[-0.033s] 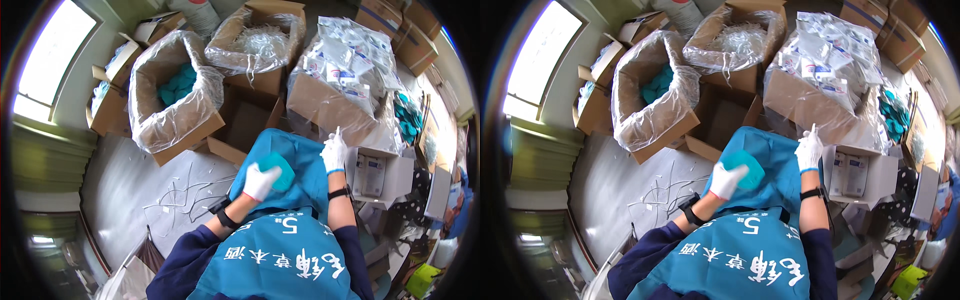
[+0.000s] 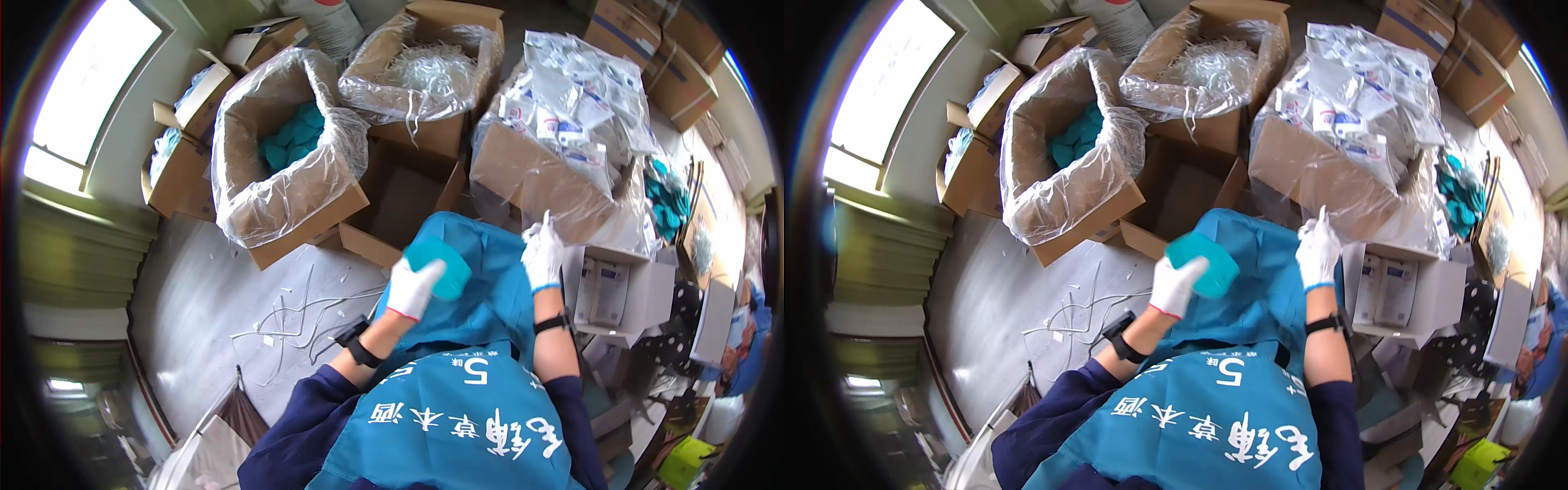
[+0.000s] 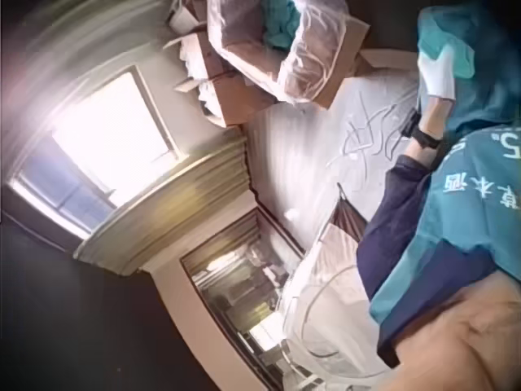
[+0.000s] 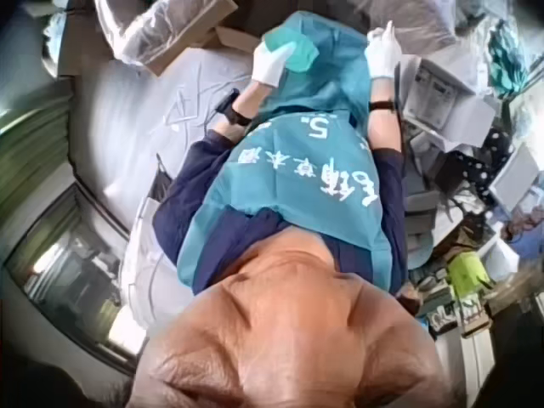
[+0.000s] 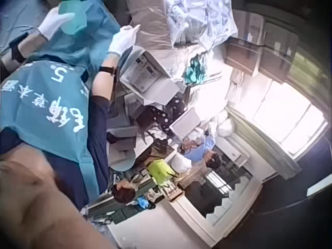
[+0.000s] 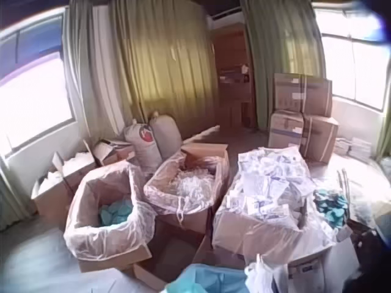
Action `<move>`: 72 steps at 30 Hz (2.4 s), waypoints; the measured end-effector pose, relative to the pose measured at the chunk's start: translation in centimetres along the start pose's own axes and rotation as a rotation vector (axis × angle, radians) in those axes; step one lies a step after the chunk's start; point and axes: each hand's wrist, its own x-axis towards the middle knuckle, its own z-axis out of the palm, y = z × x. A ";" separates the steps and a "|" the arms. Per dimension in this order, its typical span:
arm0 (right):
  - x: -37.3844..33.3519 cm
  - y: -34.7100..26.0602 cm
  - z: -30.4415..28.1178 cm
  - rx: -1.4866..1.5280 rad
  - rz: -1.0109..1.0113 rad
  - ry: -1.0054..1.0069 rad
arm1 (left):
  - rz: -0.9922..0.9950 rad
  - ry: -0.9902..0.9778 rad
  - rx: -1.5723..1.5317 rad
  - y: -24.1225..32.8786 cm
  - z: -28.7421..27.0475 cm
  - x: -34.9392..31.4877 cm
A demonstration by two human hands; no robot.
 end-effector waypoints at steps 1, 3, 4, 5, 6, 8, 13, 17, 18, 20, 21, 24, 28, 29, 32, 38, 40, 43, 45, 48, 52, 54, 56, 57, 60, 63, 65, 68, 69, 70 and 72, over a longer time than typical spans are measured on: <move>-1.2 0.5 -0.7 -0.015 0.035 -0.062 | -0.005 0.162 0.092 0.2 -2.0 1.6; -4.2 1.8 -1.5 -0.060 0.107 -0.091 | 0.105 0.227 0.022 3.4 -4.6 3.8; -5.9 2.3 -1.2 -0.085 0.138 -0.053 | 0.160 0.246 -0.043 6.5 -4.5 4.1; -6.7 3.1 -1.8 -0.120 0.149 -0.018 | 0.235 0.317 -0.046 8.0 -5.9 5.6; -7.2 3.9 -2.4 -0.150 0.164 0.021 | 0.309 0.349 -0.032 9.4 -7.9 7.5; -7.8 4.3 -3.1 -0.192 0.163 -0.004 | 0.491 0.334 -0.038 13.0 -11.4 11.1; -10.5 0.1 0.6 -0.191 0.118 -0.104 | 0.143 0.347 -0.556 15.0 -24.7 19.7; -11.6 -3.6 2.7 -0.184 0.051 -0.131 | 0.409 -0.261 0.497 8.0 -14.2 16.1; -11.6 -4.2 2.6 -0.134 0.055 -0.205 | 0.138 -0.289 0.264 7.4 -10.5 13.8; -11.7 -5.3 3.6 -0.057 0.118 -0.284 | 0.181 -0.425 0.506 3.9 -5.5 10.9; -12.0 -5.8 4.1 -0.050 0.132 -0.275 | 0.142 -0.534 0.560 2.7 -3.6 10.3; -12.6 -6.8 5.4 -0.028 0.172 -0.273 | 0.274 -0.749 0.678 0.2 0.8 8.8; -13.1 -6.9 5.9 -0.003 0.197 -0.314 | 0.171 -0.787 0.812 -1.9 4.1 7.5; -13.1 -6.9 5.9 0.003 0.197 -0.324 | 0.124 -0.801 0.774 -2.2 4.2 7.5; -12.9 -6.8 5.3 0.091 0.230 -0.344 | 0.019 -0.832 0.710 -2.3 4.8 7.4; -11.9 -6.8 5.1 0.627 0.400 -0.505 | -0.055 -0.715 0.576 -2.6 6.1 6.6; -11.6 -6.6 4.9 0.690 0.378 -0.517 | -0.261 -0.673 0.305 -3.3 6.8 6.0; -11.3 -6.4 4.0 0.620 0.259 -0.467 | -0.571 -0.663 -0.029 -3.5 7.6 4.7; -11.4 -6.4 3.4 0.593 0.236 -0.446 | -0.633 -0.631 -0.021 -3.6 7.5 4.2; -11.4 -6.2 2.5 0.541 0.210 -0.419 | -0.662 -0.643 0.050 -4.2 6.9 4.3; -11.5 -7.3 1.3 0.392 0.158 -0.274 | -0.595 -0.766 0.329 -3.2 6.3 4.3; -11.2 -6.7 0.2 0.242 0.138 -0.256 | -0.430 -0.856 0.582 -2.2 5.9 3.6; -11.6 -6.6 -0.1 0.059 0.176 -0.201 | -0.314 -0.968 0.714 -1.0 5.3 3.7; -11.6 -6.1 -0.8 -0.009 0.171 -0.194 | -0.335 -0.960 0.796 -0.1 5.5 3.7; -11.9 -6.1 -1.0 -0.447 0.029 0.006 | 0.033 -0.941 1.015 -0.8 3.7 3.9; -13.8 -6.3 0.5 -1.610 -0.762 0.444 | 0.049 -0.888 1.189 0.7 3.8 3.5; -14.8 -7.0 1.0 -1.477 -1.019 0.269 | 0.033 -0.903 1.246 1.2 4.3 3.3; -18.2 -8.0 5.4 -1.197 -1.161 -0.186 | 0.184 -0.972 1.246 -0.5 3.7 3.4; -18.5 -7.0 5.8 -1.131 -1.030 -0.334 | 0.178 -1.025 1.268 0.0 4.3 3.2; -18.6 -5.6 5.8 -1.057 -0.895 -0.484 | 0.168 -1.071 1.292 0.7 4.6 2.9; -18.4 -2.1 4.1 -1.078 -0.513 -0.600 | 0.195 -1.040 0.993 -0.8 3.2 3.4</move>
